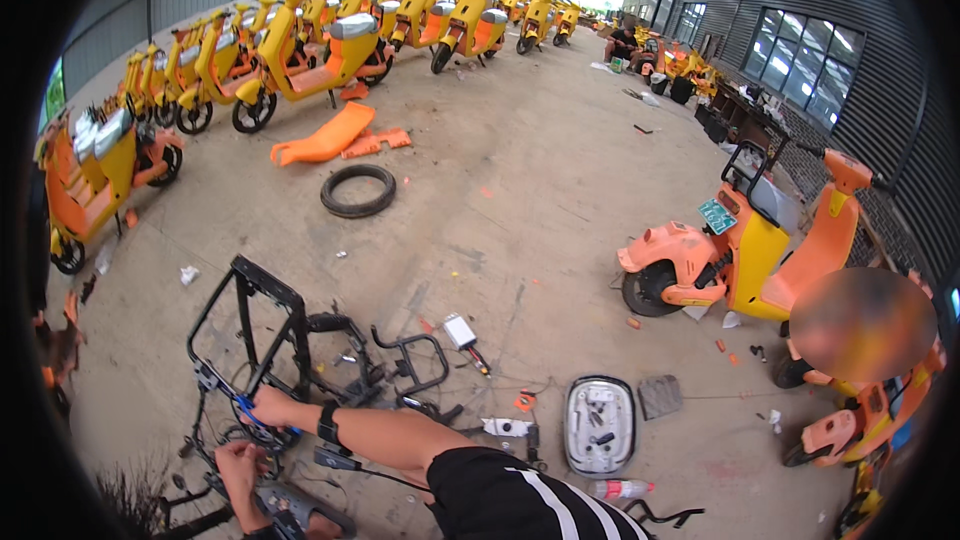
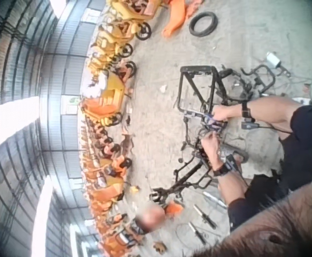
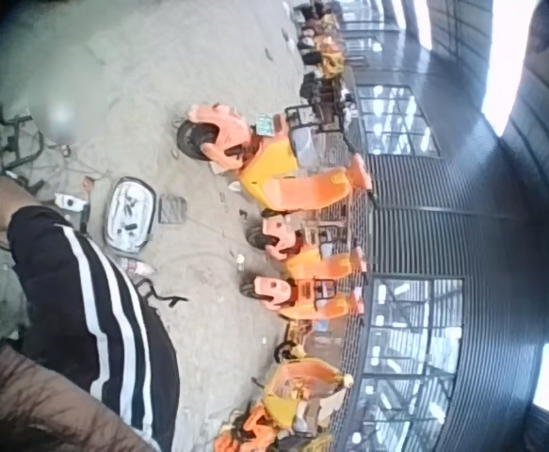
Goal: The person organizes and secures electrical wires on a scooter frame using a blue pair of scissors to trim zip ties.
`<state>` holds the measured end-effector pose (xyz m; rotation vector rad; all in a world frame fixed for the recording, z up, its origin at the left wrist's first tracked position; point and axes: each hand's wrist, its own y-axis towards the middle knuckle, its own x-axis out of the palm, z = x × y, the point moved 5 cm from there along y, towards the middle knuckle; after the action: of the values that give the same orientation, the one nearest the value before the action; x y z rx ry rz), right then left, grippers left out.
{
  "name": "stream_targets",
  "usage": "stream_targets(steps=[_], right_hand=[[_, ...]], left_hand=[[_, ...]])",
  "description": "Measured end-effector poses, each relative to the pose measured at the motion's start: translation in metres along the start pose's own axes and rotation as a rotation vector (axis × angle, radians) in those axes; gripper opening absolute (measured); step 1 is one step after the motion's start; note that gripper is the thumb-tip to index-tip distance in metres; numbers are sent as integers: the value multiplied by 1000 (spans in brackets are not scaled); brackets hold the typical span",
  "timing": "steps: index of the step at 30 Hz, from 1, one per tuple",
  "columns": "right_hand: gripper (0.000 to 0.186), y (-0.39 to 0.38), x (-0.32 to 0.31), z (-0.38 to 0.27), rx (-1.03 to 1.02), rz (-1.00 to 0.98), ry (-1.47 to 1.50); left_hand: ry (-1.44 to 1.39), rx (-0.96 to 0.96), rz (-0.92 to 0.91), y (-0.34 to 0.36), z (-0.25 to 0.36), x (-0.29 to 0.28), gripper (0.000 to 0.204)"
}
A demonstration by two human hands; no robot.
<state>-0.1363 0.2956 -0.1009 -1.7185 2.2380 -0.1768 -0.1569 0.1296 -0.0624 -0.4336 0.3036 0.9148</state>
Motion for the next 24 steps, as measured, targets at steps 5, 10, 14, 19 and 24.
stream_targets(steps=[5,10,14,19,24], right_hand=[[37,-6,-1,-6,49,26,98],[38,0,-4,-6,1,110,-73],[33,15,-3,5,-25,219,-126],[34,-3,-4,-11,29,92,22],[31,1,-2,-6,44,83,-20]], left_hand=[[120,87,70,-3,4,10,11],[185,147,65,-5,12,18,10],[81,90,25,-1,17,27,19],[47,69,-22,0,7,25,29],[-16,35,2,3,-4,27,18]])
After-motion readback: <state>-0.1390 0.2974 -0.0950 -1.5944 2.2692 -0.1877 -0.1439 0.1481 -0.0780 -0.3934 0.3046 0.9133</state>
